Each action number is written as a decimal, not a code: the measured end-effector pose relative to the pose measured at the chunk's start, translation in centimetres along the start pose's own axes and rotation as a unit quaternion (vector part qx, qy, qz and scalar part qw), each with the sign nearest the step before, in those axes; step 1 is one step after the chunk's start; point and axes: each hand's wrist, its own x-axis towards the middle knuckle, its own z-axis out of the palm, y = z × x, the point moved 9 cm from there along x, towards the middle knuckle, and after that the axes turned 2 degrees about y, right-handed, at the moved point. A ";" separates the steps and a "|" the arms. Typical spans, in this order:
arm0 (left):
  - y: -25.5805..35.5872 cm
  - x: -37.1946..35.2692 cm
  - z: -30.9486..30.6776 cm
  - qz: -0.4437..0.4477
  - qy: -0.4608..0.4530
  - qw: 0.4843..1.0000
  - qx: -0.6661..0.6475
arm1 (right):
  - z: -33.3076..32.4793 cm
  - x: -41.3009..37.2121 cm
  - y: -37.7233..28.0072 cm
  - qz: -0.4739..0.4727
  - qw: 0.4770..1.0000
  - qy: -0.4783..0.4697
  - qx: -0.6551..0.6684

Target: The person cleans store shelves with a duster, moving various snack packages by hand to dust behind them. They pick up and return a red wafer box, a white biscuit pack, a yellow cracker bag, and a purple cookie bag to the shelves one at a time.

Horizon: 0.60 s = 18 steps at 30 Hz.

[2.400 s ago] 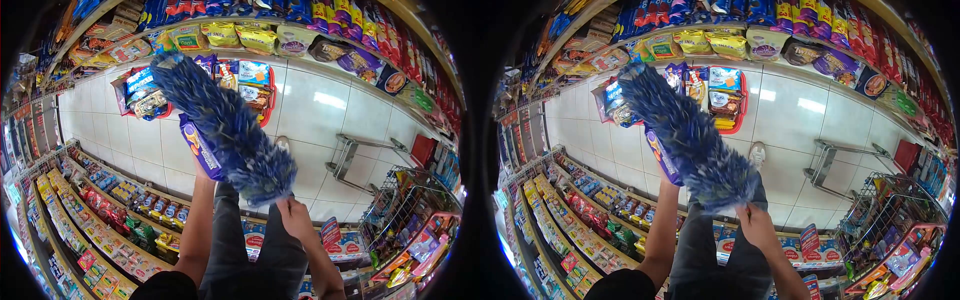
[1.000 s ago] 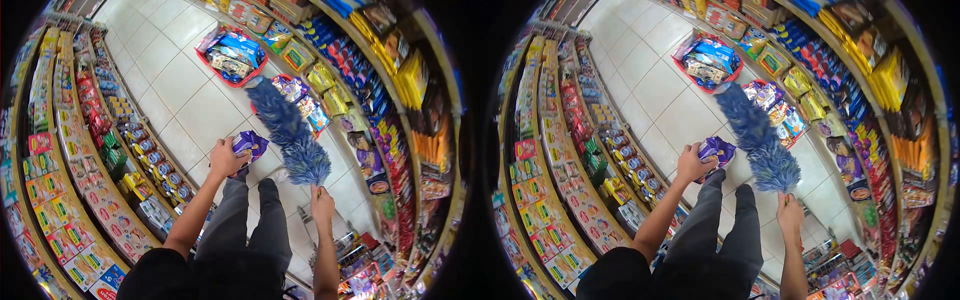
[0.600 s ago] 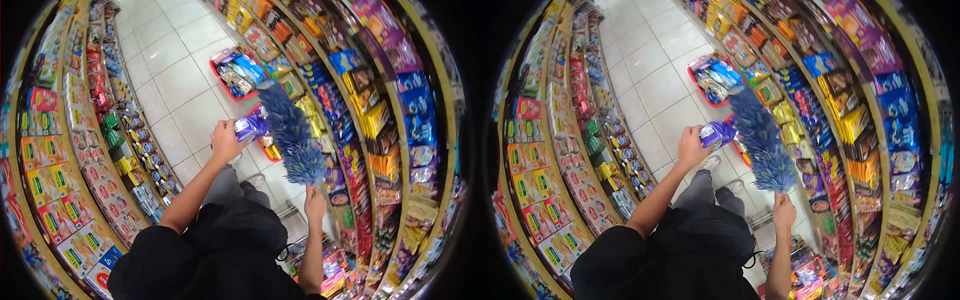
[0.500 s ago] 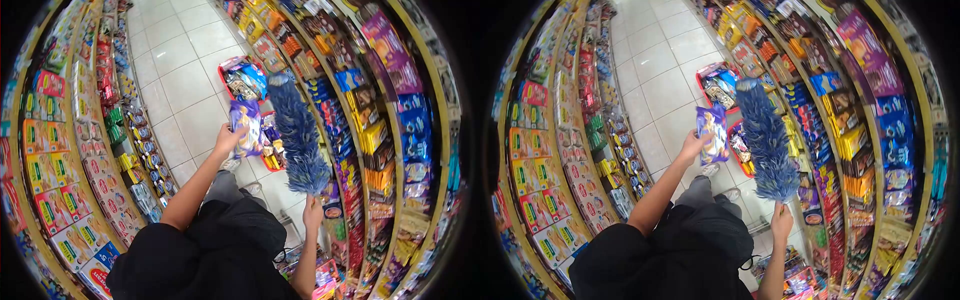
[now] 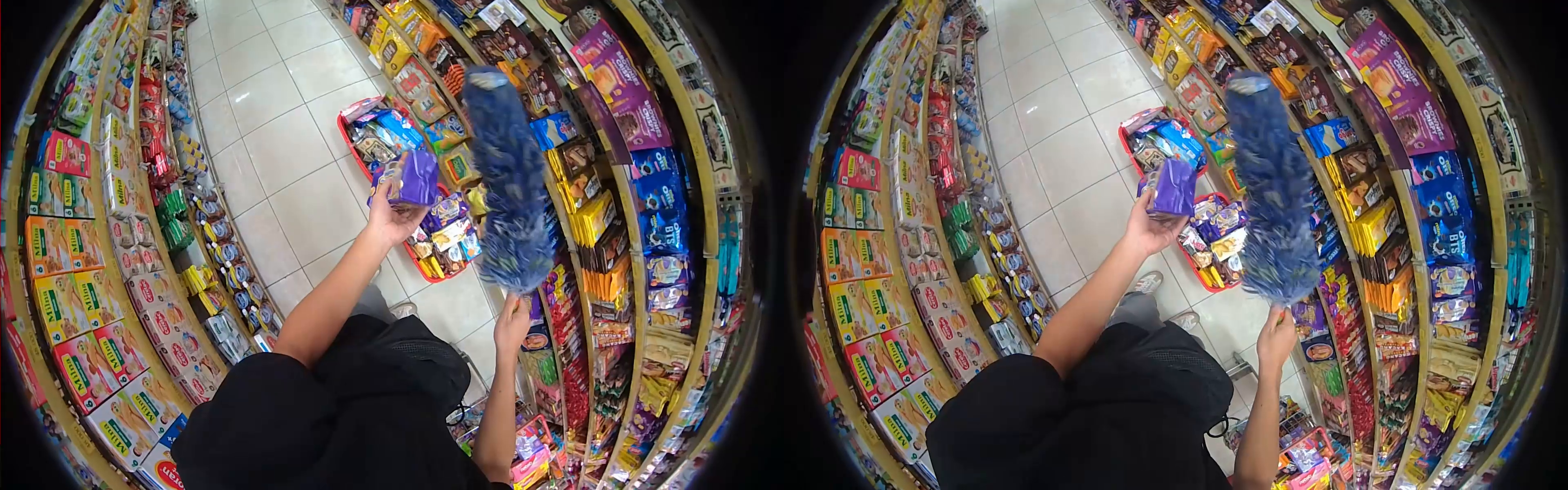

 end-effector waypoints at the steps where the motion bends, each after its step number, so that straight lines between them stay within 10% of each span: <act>1: 0.0 0.6 0.0 0.002 -0.010 1.000 -0.001 | 0.0 -0.3 0.8 0.009 1.000 0.005 0.015; 5: -2.5 0.8 0.9 0.017 0.007 0.998 0.056 | 0.3 -3.0 0.1 -0.043 0.993 -0.002 0.111; 8: -4.4 -0.4 5.2 0.042 -0.221 0.960 0.163 | 1.3 -2.7 0.9 -0.061 0.997 -0.029 -0.041; 12: -4.3 1.7 4.0 -0.022 -0.060 0.998 -0.024 | -1.9 -1.0 3.9 0.060 0.996 0.053 -0.033; 18: 4.0 1.0 5.2 0.310 -0.016 0.917 0.252 | -7.8 -3.2 8.1 0.072 0.986 0.024 -0.145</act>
